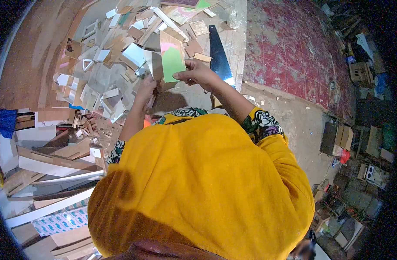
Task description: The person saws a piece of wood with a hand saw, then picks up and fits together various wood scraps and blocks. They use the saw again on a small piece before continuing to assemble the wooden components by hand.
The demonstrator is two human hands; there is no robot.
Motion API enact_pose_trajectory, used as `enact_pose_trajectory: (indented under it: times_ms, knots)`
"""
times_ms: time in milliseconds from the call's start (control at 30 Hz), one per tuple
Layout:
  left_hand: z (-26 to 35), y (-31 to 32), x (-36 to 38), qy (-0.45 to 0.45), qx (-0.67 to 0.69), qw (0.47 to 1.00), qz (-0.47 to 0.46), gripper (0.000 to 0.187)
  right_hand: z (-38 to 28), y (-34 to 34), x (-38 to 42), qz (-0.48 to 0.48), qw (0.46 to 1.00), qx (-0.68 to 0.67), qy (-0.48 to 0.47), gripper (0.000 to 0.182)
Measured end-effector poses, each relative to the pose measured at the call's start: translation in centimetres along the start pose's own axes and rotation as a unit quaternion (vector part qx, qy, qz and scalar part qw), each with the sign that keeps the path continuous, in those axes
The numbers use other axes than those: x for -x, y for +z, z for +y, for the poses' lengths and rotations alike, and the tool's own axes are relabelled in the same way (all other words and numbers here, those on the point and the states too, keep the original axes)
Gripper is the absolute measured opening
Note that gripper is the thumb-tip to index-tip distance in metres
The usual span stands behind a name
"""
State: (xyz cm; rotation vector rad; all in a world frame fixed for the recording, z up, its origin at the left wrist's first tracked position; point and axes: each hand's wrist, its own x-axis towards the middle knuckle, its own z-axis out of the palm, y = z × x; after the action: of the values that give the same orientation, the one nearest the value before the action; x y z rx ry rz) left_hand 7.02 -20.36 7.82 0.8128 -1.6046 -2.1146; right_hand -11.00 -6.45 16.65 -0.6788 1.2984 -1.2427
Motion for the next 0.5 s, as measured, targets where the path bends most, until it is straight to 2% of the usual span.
enact_pose_trajectory:
  times_ms: [200, 333, 400, 433, 500]
  knots:
    - [2.6, 1.3, 1.2, -0.092, 0.091, 0.991, -0.043, 0.051, -0.7, -0.3, 0.3, -0.029, 0.995, -0.087, 0.039, 0.019]
    - [3.7, 2.0, 2.0, -0.07, 0.075, 0.993, -0.065, 0.048, -1.1, 0.1, 0.6, -0.009, 0.993, -0.105, 0.049, 0.018]
    - [4.1, 2.8, 2.2, -0.123, 0.057, 0.987, 0.083, 0.048, -1.2, -0.2, 0.5, -0.012, 0.993, -0.11, 0.044, 0.018]
    - [4.4, 2.6, 2.3, -0.123, 0.057, 0.987, 0.082, 0.048, -1.3, -0.2, 0.5, -0.016, 0.992, -0.115, 0.039, 0.018]
    - [5.4, 2.3, 2.4, -0.213, 0.047, 0.974, -0.059, 0.063, -1.8, 0.1, 0.6, -0.006, 0.991, -0.128, 0.046, 0.018]
